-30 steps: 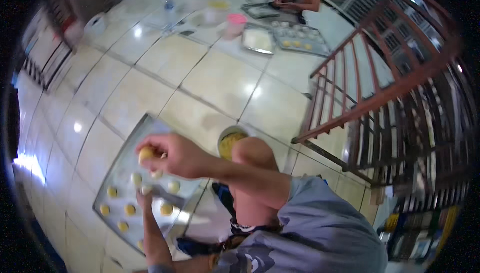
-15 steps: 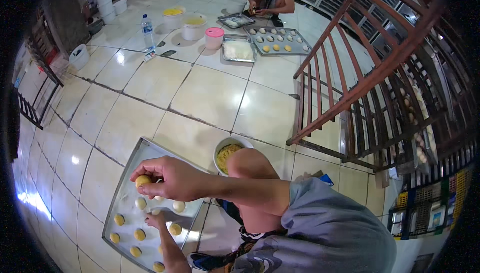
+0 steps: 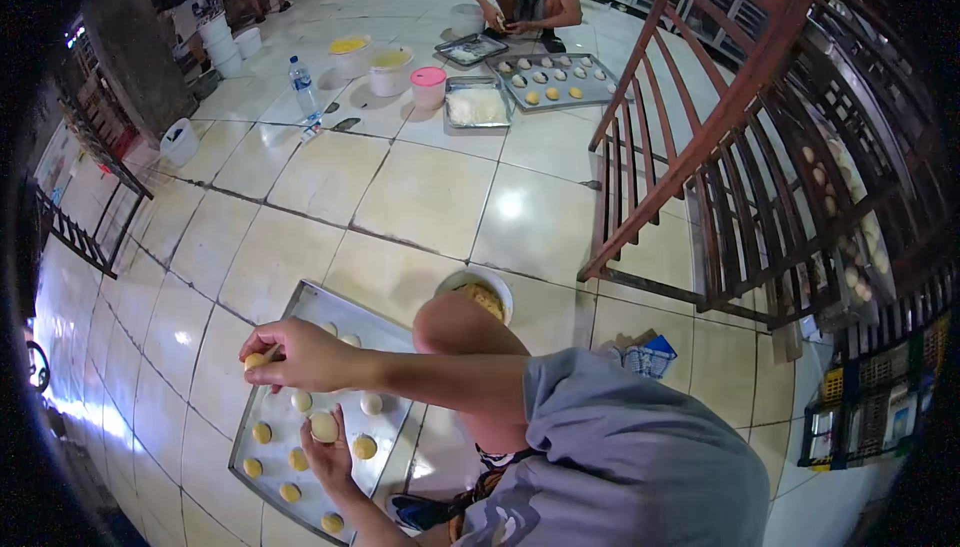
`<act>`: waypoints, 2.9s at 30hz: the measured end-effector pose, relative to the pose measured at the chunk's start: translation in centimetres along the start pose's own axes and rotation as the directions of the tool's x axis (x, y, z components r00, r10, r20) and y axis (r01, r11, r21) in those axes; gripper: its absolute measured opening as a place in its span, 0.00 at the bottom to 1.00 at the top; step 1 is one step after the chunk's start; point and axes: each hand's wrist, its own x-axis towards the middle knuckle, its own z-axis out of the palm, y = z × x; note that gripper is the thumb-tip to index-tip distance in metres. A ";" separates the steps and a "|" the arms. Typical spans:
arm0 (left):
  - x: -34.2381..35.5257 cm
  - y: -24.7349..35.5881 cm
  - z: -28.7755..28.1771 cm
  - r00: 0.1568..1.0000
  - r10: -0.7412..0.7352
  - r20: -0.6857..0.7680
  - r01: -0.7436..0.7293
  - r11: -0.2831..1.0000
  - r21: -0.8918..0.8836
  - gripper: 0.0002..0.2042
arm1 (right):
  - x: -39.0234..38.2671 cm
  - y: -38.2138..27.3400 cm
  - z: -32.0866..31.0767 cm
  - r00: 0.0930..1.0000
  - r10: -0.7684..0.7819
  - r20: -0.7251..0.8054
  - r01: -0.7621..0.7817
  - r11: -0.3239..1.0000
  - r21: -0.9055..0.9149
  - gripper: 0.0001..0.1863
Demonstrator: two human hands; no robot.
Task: Shaping pieces of dough into small round balls and arranging them on a metal baking tray.
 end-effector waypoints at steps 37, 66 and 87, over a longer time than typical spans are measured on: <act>-9.1 20.1 4.5 0.997 -0.083 -0.009 0.017 0.301 -0.953 0.28 | -2.8 -1.3 0.5 0.963 -0.197 0.184 0.238 0.942 -0.238 0.17; -10.4 19.6 6.7 0.998 0.007 -0.056 -0.041 0.761 -0.647 0.20 | -3.3 -0.1 -1.6 0.979 0.111 0.171 -0.125 0.989 0.076 0.22; -12.0 20.5 4.9 0.976 0.026 0.215 -0.016 0.999 -0.047 0.25 | -3.3 -1.1 -1.4 0.867 0.257 0.426 -0.250 0.966 -0.074 0.20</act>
